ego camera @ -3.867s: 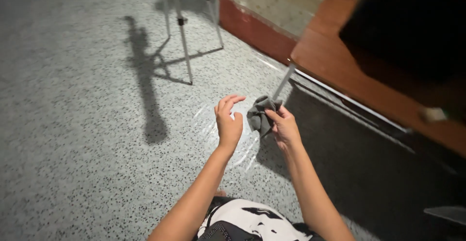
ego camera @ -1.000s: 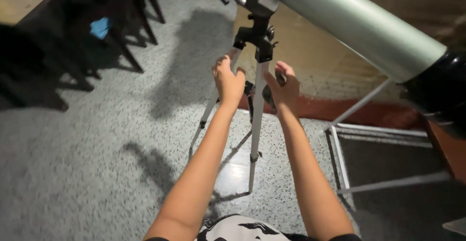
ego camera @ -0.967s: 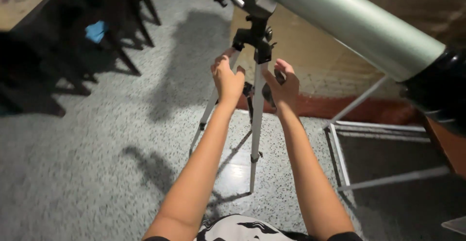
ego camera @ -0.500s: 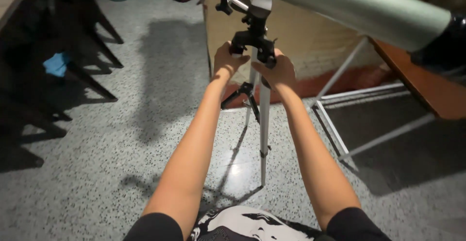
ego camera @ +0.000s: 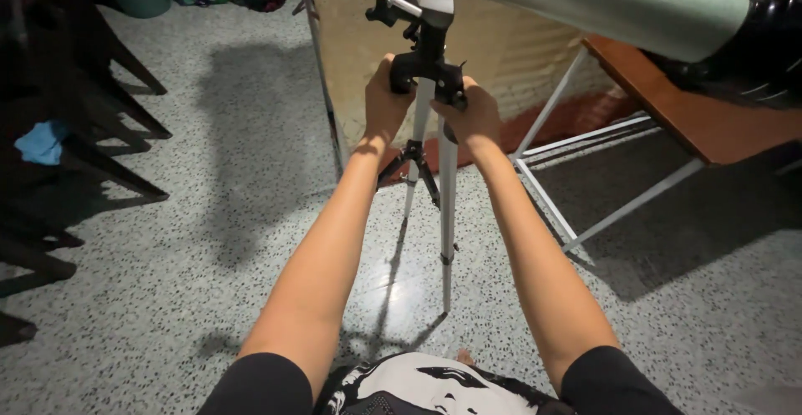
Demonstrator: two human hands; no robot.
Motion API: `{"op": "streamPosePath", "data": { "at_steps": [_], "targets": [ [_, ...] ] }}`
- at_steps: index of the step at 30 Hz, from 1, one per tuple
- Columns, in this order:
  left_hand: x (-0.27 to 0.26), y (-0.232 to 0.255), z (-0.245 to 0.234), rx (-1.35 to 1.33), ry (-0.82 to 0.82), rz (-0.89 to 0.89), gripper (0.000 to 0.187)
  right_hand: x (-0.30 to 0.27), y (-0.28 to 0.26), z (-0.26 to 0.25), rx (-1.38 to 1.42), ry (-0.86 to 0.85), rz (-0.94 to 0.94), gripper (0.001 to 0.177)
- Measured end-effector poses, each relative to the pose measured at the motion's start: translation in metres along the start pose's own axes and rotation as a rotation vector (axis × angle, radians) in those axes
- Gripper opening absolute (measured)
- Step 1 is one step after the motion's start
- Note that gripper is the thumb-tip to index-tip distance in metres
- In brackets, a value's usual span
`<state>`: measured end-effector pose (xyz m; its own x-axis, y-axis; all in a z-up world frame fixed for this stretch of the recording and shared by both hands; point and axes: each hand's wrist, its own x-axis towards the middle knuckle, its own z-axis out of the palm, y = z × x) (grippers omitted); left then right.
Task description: Cleaning a computer monitor, desk surface, and peripherals using a cloth and a brush.
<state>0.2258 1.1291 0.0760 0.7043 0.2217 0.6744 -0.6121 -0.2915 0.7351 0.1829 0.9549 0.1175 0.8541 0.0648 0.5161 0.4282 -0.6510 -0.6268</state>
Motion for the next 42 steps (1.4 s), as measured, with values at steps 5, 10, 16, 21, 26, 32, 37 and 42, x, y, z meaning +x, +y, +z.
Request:
{"op": "streamPosePath", "data": {
  "at_steps": [5, 10, 16, 21, 26, 32, 37, 42],
  "targets": [
    [-0.003, 0.005, 0.015, -0.076, -0.020, 0.062, 0.033, -0.005, -0.005, -0.018, -0.022, -0.017, 0.069, 0.042],
    [0.001, 0.008, 0.049, -0.122, -0.069, 0.009, 0.030, -0.001, 0.018, -0.041, -0.041, -0.014, 0.072, 0.041],
    [0.012, 0.006, 0.113, -0.158, -0.110, -0.043, 0.040, 0.013, 0.063, -0.079, -0.002, 0.030, 0.062, 0.038],
    [0.017, -0.020, 0.189, -0.077, -0.034, 0.115, 0.060, 0.030, 0.117, -0.116, 0.055, 0.020, 0.040, 0.038],
    [0.022, -0.008, 0.251, -0.065, -0.097, -0.054, 0.054, 0.048, 0.156, -0.158, -0.044, 0.033, 0.037, 0.043],
    [0.031, -0.026, 0.323, -0.073, -0.035, 0.048, 0.062, 0.081, 0.226, -0.189, -0.152, 0.011, -0.027, 0.047],
    [0.039, -0.010, 0.355, -0.057, -0.093, -0.050, 0.049, 0.102, 0.254, -0.209, -0.134, -0.030, 0.057, 0.050],
    [0.050, -0.015, 0.384, -0.104, -0.081, -0.036, 0.046, 0.121, 0.279, -0.217, -0.042, -0.013, -0.024, 0.061]
  ]
}}
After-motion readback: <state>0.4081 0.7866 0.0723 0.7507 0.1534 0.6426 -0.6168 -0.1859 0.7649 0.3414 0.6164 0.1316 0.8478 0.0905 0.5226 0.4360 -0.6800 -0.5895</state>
